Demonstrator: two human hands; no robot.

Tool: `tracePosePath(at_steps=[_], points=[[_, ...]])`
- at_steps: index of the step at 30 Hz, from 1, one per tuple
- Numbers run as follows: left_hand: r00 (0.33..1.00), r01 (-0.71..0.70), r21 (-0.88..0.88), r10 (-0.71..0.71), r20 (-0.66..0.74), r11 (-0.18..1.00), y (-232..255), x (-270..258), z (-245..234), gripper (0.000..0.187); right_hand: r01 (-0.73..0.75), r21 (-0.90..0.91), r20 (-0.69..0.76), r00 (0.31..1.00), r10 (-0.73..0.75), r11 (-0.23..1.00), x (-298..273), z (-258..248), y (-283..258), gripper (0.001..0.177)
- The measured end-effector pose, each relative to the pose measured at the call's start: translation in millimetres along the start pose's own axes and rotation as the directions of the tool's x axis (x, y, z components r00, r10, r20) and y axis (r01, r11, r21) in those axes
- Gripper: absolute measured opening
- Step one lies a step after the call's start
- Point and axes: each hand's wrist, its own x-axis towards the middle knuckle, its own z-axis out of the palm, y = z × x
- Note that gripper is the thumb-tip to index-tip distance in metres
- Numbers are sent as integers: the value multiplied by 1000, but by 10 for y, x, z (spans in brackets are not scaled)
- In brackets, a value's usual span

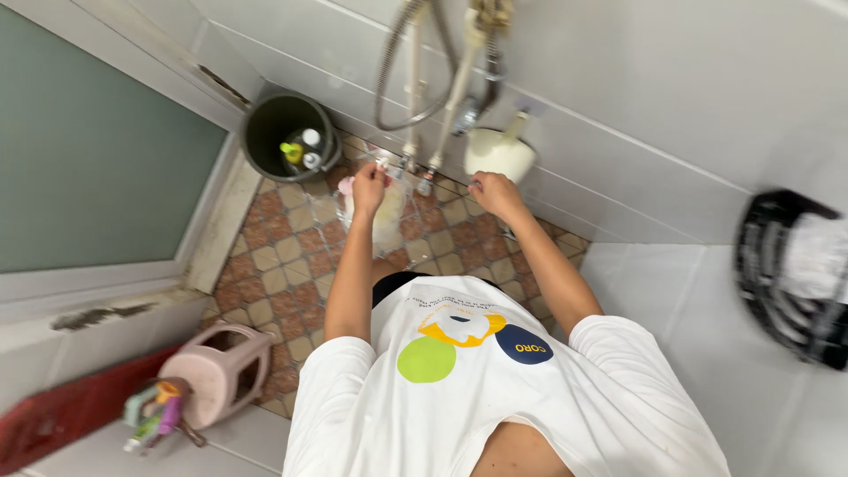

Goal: The person sits on the bathroom floor and washes a green bucket, a yellow bottle, and a black wall-mounted caddy using a cloth and running water. They then rinse the cloth and organize items in a wall cabinet, placing a cup and toothbrush inside before closing the door.

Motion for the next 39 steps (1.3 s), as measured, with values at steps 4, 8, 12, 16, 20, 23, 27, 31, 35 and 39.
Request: tracePosePath(at_steps=[4,8,12,16,20,23,27,31,35,39], points=[[952,-279,221,240,188,934,-57,559,-684,21,-95,10,3,995,95,995,641,897,-377,25],[963,-62,402,-52,265,914,18,954,-1196,22,-274,79,8,962,274,958,1077,1494,-948,26],[931,-104,304,-15,366,947,27,1398,-1505,22,-506,182,13,859,512,843,1171,1881,-1250,26],[925,69,89,-97,367,994,-123,1579,-1544,20,-593,171,31,801,598,786,1134,2090,-1275,27],[939,162,-153,-105,328,975,-428,1629,-1431,18,-628,125,-26,772,635,768,1201,2290,-1130,29],[941,196,-219,-120,316,956,-781,1677,-1309,17,-657,209,-61,731,680,725,1276,2561,-945,30],[931,179,-165,-112,348,970,-1421,1780,-1064,18,-594,262,-359,672,648,761,1405,3195,-709,27],[931,2,118,-45,363,993,-2210,2132,-713,21,-491,278,-623,562,544,825,1887,3771,-322,27],[957,-15,139,-27,289,990,-3159,2406,-339,23,-387,286,-744,487,458,877,2486,4544,-23,33],[939,-76,45,56,338,996,-4098,2700,-57,22,-433,60,-862,431,265,899,2955,5220,185,38]])
